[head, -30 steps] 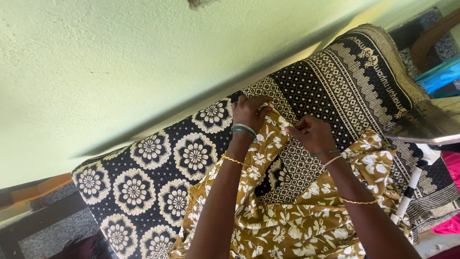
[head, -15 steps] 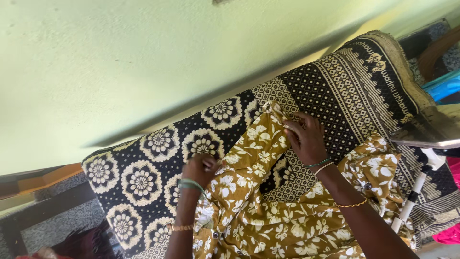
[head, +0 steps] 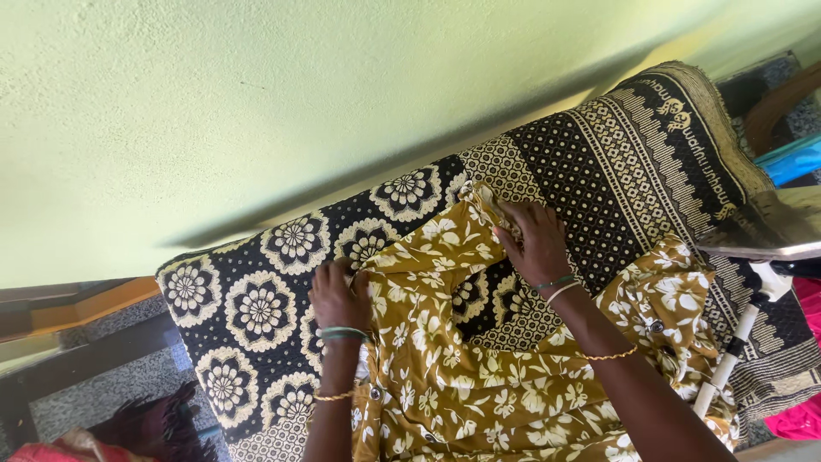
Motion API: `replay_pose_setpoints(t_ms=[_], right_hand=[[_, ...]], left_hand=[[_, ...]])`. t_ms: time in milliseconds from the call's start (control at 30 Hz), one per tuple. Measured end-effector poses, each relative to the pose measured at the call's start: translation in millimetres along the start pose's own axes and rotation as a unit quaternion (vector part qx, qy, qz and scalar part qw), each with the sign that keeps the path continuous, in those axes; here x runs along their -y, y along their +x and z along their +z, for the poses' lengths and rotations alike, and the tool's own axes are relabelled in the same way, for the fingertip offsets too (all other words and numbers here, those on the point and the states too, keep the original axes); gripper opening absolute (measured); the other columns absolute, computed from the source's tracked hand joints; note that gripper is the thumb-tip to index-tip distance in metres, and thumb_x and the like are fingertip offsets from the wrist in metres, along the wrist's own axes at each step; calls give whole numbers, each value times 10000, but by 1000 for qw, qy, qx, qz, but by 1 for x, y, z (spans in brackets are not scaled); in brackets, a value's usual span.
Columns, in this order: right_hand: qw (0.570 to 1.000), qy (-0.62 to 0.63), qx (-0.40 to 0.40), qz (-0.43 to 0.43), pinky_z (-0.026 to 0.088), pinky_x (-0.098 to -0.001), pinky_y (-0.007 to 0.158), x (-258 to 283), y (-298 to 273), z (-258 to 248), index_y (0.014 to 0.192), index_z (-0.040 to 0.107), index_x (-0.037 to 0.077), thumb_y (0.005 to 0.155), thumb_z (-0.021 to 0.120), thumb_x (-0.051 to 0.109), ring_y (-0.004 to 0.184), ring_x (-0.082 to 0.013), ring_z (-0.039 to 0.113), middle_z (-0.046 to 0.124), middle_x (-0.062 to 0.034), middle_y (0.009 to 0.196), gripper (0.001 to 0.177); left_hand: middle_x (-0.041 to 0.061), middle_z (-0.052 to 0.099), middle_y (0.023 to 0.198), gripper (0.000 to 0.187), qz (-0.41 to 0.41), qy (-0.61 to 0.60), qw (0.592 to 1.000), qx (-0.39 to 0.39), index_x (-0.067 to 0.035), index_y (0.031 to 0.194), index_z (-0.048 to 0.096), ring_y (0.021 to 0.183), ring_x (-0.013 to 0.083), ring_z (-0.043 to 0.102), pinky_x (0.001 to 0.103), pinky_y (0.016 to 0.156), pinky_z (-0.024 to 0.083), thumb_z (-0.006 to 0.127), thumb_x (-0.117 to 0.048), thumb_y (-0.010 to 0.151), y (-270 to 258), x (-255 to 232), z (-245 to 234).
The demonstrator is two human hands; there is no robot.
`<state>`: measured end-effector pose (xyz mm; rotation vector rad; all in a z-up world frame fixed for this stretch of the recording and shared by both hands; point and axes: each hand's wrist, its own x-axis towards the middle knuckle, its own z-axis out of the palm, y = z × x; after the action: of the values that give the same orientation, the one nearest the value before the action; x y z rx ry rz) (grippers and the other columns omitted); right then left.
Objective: The person irons a mustard-colored floral shirt on a patterned ironing board. They smooth the fabric, use an iron to press the shirt, and adjust the garment to iron different sections.
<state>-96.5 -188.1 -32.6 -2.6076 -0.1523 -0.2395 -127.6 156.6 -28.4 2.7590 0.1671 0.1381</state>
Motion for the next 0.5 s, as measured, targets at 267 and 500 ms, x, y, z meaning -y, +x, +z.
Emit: replay_pose_setpoints(t_ms=[267,500], right_hand=[[996,-37,-60,48,524,-452,813,3,50,30,1123,666,20,933,666,567,935,-306,606,658,-167,982,579],[995,31,-89,31,570,-395,699,-10,68,47,1106,559,58,1105,566,381,795,-259,664,650,-113,984,323]], left_hand=[[170,65,1704,1357,-81,57,967,233,-64,1604,107,1518,342,-23,622,1197,-5,795,-728,640,-44,-95,4],[243,-221,1671,1768,-120,113,916,366,38,1569,-160,1519,383,-260,673,1154,-157,806,-880,407,-36,-101,-20]])
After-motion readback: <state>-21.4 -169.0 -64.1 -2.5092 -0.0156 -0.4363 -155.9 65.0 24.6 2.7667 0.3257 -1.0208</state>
